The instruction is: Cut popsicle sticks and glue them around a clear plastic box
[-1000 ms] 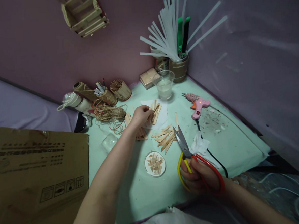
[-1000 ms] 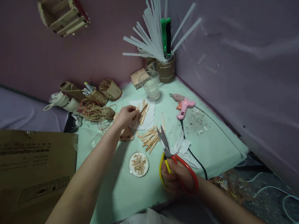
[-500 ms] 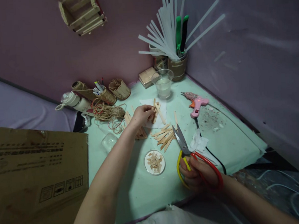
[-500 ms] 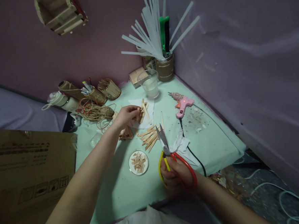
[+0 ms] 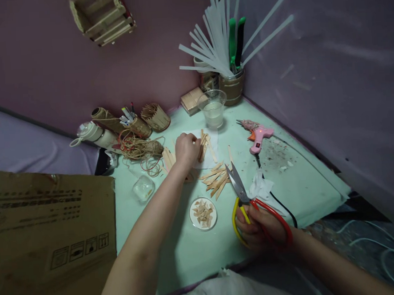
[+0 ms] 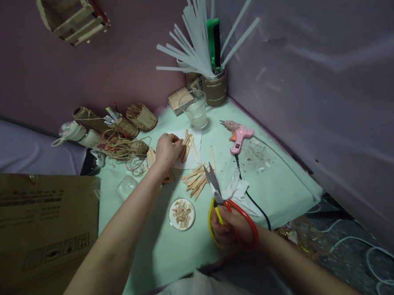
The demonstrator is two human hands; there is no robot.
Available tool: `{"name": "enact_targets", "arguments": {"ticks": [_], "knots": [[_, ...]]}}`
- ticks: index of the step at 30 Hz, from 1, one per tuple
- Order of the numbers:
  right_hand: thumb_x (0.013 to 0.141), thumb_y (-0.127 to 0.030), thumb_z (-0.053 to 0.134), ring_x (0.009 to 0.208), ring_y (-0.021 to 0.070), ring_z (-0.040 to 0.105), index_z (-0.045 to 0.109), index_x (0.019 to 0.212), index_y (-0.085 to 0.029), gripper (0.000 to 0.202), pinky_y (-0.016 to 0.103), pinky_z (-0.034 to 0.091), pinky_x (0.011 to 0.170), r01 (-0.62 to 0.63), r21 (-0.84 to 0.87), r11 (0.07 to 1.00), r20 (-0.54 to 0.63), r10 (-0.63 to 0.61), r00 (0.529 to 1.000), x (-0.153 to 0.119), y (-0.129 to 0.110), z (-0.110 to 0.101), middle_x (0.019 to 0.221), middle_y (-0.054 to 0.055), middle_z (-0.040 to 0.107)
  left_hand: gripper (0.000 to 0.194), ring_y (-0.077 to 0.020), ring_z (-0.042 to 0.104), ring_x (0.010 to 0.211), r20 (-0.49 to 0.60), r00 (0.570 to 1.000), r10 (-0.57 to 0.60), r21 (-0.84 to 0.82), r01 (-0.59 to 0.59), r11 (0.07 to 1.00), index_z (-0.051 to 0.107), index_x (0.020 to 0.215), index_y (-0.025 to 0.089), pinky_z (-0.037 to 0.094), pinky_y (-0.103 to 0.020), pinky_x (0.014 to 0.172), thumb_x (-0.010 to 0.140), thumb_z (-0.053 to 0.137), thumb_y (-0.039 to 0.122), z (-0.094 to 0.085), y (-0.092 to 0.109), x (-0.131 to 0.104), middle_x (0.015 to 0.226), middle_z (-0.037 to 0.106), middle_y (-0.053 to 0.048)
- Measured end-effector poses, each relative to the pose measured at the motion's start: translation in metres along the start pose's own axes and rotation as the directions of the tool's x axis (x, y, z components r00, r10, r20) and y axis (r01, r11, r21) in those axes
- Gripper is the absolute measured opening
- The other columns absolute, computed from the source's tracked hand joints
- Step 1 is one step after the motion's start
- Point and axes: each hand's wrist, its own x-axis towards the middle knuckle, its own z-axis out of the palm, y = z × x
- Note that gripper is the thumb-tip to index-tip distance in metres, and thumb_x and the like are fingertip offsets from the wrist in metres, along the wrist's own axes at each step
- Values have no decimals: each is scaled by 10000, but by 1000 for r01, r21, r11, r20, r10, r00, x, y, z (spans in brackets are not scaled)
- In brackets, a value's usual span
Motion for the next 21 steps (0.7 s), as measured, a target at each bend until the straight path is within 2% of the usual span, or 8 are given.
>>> {"name": "enact_targets", "arguments": {"ticks": [3, 6, 12, 14, 17, 20, 21], "knots": [[819, -621, 656, 367, 20, 146, 465, 757, -217, 450, 135, 208, 332, 12, 6, 1000, 9, -12, 1000, 0, 0, 0, 556, -110, 336, 299, -286, 616, 982, 115, 993, 20, 74, -29, 997, 724, 876, 147, 455, -347, 844, 887, 526, 372, 10, 21, -4, 973, 671, -152], [822, -610, 659, 371, 20, 166, 472, 775, -217, 438, 137, 205, 336, 26, 4, 1000, 19, -26, 999, -1, 0, 1, 569, -106, 346, 285, -313, 622, 1003, 148, 989, 1, 96, -15, 995, 720, 925, 129, 456, -356, 822, 877, 513, 320, 19, 31, -5, 993, 675, -180], [855, -564, 646, 379, 22, 173, 469, 771, -212, 403, 139, 207, 341, 36, 14, 999, 27, -37, 999, 0, 1, -2, 566, -105, 347, 134, -309, 638, 972, 131, 988, -78, -152, 98, 983, 679, 798, 150, 457, -364, 822, 788, 551, 190, 20, 26, -4, 928, 691, -165], [863, -563, 638, 377, 23, 177, 468, 771, -215, 398, 137, 212, 342, 21, 14, 1000, 48, -22, 999, 0, 0, -3, 567, -105, 348, 107, -275, 648, 890, 139, 985, -99, -215, 127, 968, 646, 745, 165, 468, -346, 773, 781, 547, 185, 17, 23, -5, 839, 688, -130], [867, -562, 633, 381, 27, 183, 471, 789, -218, 389, 140, 232, 350, 8, 5, 1000, 68, -9, 998, 1, -1, -5, 568, -107, 349, 152, -186, 620, 665, 175, 978, -113, -335, 168, 927, 597, 729, 189, 470, -290, 640, 826, 486, 224, 8, 19, -10, 653, 623, -44], [857, -579, 637, 381, 27, 178, 468, 802, -221, 400, 148, 219, 350, 1, -17, 1000, 49, 0, 999, 0, 0, -4, 572, -110, 348, 176, -118, 567, 562, 207, 971, -118, -547, 215, 809, 545, 769, 199, 470, -240, 582, 870, 435, 291, -7, 13, -30, 631, 585, 2], [850, -592, 638, 380, 27, 177, 465, 802, -222, 411, 154, 207, 350, 5, -36, 999, 31, -4, 1000, 0, 1, -3, 572, -110, 348, 155, -105, 576, 586, 229, 965, -130, -690, 255, 677, 528, 776, 198, 481, -230, 597, 859, 465, 312, -14, 9, -41, 689, 607, -1]]}}
